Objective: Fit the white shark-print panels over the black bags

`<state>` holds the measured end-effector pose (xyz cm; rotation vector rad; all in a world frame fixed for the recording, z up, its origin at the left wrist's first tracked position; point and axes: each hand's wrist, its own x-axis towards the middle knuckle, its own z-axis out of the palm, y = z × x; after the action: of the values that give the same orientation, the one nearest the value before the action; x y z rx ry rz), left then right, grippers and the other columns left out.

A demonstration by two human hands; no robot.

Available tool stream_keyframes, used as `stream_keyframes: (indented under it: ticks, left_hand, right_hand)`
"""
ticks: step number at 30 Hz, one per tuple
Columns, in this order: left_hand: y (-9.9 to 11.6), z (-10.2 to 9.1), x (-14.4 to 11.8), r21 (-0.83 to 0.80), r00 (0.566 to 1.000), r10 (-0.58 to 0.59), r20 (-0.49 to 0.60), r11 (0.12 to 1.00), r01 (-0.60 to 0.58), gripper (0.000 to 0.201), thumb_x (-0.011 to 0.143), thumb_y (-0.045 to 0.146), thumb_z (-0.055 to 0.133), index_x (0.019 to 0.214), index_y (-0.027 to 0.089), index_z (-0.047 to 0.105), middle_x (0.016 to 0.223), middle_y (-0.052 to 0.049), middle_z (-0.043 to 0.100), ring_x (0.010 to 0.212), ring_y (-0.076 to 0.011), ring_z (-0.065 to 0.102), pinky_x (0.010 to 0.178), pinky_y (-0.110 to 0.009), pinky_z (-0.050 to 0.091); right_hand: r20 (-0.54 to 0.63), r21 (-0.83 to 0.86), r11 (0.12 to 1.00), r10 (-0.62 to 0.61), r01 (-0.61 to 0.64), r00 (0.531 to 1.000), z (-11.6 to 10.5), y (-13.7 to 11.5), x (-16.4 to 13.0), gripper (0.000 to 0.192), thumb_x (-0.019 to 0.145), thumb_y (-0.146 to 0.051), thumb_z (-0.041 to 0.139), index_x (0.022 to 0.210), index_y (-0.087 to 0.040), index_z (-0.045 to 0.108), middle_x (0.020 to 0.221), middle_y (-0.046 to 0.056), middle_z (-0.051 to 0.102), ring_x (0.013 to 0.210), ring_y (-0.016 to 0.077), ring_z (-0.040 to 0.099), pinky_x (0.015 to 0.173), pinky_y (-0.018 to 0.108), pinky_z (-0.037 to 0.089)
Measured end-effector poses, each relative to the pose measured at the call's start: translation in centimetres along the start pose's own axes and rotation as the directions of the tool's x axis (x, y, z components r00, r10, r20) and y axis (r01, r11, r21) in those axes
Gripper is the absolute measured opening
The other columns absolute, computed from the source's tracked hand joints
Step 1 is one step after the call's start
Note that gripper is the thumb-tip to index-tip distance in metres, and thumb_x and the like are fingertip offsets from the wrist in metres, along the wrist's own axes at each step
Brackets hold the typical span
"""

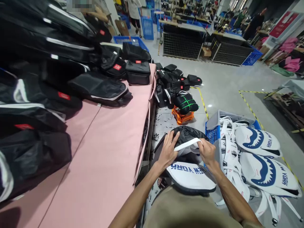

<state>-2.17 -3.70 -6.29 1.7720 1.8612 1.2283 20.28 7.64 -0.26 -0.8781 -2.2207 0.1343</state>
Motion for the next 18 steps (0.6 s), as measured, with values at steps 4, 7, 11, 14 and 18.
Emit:
stream_keyframes:
  ticks: [4,7,11,14,18]
  left_hand:
    - [-3.0,0.3,5.8,-0.144,0.981,-0.184,-0.064,0.974,0.174,0.070,0.096,0.009,0.050,0.161,0.024,0.068,0.163,-0.007,0.069,0.158,-0.0274,0.060,0.135,-0.048,0.046]
    - [-4.8,-0.4,9.6,-0.244,0.926,-0.373,-0.063,0.905,0.348,0.055,0.098,0.016,0.054,0.145,0.026,0.081,0.144,-0.005,0.082,0.129,-0.0258,0.078,0.115,-0.038,0.060]
    - [-7.4,-0.6,14.0,-0.375,0.842,-0.537,0.061,0.769,0.518,0.033,0.099,0.041,0.067,0.116,0.023,0.089,0.119,-0.005,0.087,0.110,-0.0273,0.078,0.097,-0.033,0.057]
    - [-9.3,0.3,15.7,-0.422,0.729,-0.665,0.164,0.620,0.661,0.044,0.092,0.061,0.071,0.082,0.019,0.079,0.081,-0.002,0.075,0.080,-0.0221,0.066,0.077,-0.031,0.048]
    - [-10.2,1.0,16.2,-0.420,0.585,-0.779,0.225,0.464,0.780,0.048,0.085,0.064,0.072,0.066,0.022,0.058,0.064,0.003,0.054,0.066,-0.0163,0.047,0.066,-0.030,0.036]
  right_hand:
    - [0.245,0.144,0.987,0.030,-0.067,0.969,3.2,3.4,4.5,0.061,0.122,-0.055,0.040,0.075,-0.022,0.063,0.061,-0.002,0.057,0.057,0.0126,0.051,0.061,0.030,0.034]
    - [0.511,0.264,0.927,0.099,-0.265,0.854,5.4,6.0,9.3,0.072,0.113,-0.076,0.047,0.066,-0.022,0.054,0.058,-0.004,0.045,0.058,0.0108,0.039,0.059,0.029,0.029]
    - [0.750,0.294,0.740,0.215,-0.605,0.626,10.7,9.9,15.1,0.081,0.091,-0.096,0.059,0.062,-0.023,0.040,0.062,-0.004,0.034,0.064,0.0118,0.032,0.057,0.029,0.025]
    - [0.806,0.256,0.575,0.317,-0.777,0.500,16.0,11.6,16.4,0.084,0.076,-0.103,0.066,0.061,-0.025,0.040,0.061,-0.004,0.034,0.064,0.0124,0.032,0.055,0.029,0.024]
    - [0.892,0.219,0.353,0.304,-0.910,0.333,20.8,11.4,14.8,0.081,0.072,-0.101,0.072,0.059,-0.026,0.043,0.059,-0.002,0.042,0.061,0.0136,0.035,0.054,0.031,0.033]
